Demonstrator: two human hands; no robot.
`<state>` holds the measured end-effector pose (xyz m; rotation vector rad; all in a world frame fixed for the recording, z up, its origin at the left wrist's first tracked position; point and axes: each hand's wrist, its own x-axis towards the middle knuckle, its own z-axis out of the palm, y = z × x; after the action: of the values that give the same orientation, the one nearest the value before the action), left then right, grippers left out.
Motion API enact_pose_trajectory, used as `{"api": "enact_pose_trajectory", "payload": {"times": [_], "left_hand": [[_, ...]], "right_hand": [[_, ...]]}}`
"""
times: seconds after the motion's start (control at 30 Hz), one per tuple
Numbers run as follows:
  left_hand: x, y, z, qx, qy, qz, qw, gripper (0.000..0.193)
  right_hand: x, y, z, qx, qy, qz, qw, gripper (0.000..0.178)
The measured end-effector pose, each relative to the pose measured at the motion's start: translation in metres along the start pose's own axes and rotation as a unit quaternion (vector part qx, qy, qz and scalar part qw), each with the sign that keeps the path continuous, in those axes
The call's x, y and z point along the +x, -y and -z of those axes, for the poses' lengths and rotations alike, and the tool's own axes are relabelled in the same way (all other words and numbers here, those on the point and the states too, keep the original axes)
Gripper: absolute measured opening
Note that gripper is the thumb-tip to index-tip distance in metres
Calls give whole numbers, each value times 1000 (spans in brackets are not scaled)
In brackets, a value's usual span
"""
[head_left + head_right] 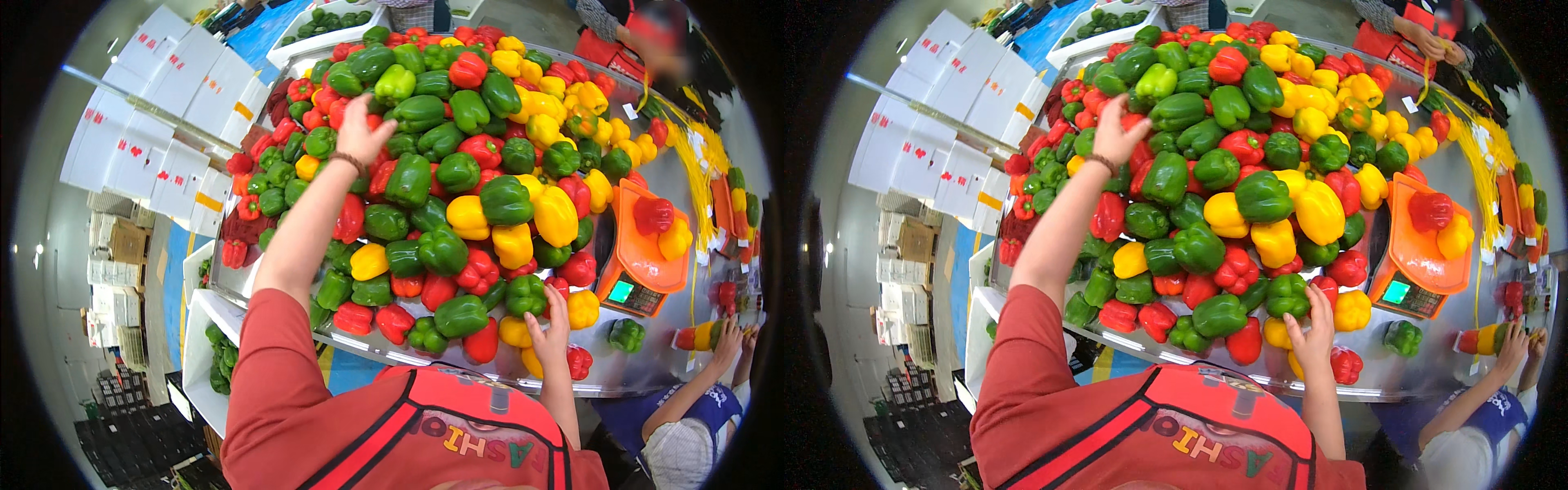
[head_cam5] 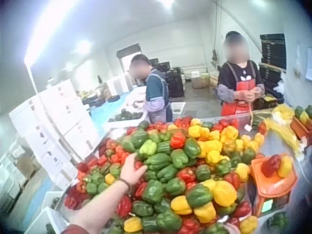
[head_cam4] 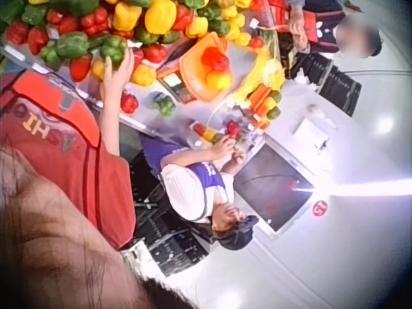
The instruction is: The person sorts bell peppers by color on a metal table, picking up green, red, and yellow peppers and placing them into separate piles. The person also places some peppers onto a digital scale to weigh them.
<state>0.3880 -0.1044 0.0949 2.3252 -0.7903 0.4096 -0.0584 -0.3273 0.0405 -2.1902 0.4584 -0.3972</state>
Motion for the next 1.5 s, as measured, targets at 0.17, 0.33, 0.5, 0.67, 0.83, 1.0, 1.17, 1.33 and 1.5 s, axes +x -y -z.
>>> {"api": "enact_pose_trajectory", "payload": {"times": [0.17,0.33,0.5,0.67,0.83,1.0,1.17,1.33,1.5], "left_hand": [[80,38,-4,129,-26,36,991,82],[128,52,-29,160,-21,45,986,88],[136,59,-36,207,-42,129,969,92],[131,68,-11,86,49,174,980,84],[74,71,26,-136,141,119,973,67],[40,81,31,-180,439,196,858,68],[77,81,21,-43,67,180,980,69],[124,123,-12,114,-12,227,967,106],[139,142,-45,229,2,222,948,111]], "right_hand": [[1,-4,2,42,-12,-32,999,53],[9,-5,4,46,-11,-51,998,50],[12,-13,-3,43,-28,-54,997,47],[20,-13,-6,32,-23,-44,998,45],[26,-14,-6,32,-4,-59,998,42],[33,-15,-6,29,20,-77,996,41],[35,-16,-5,33,39,-87,995,41],[34,-14,-4,30,34,-92,995,42],[34,-10,-2,22,26,-82,996,42]]}}
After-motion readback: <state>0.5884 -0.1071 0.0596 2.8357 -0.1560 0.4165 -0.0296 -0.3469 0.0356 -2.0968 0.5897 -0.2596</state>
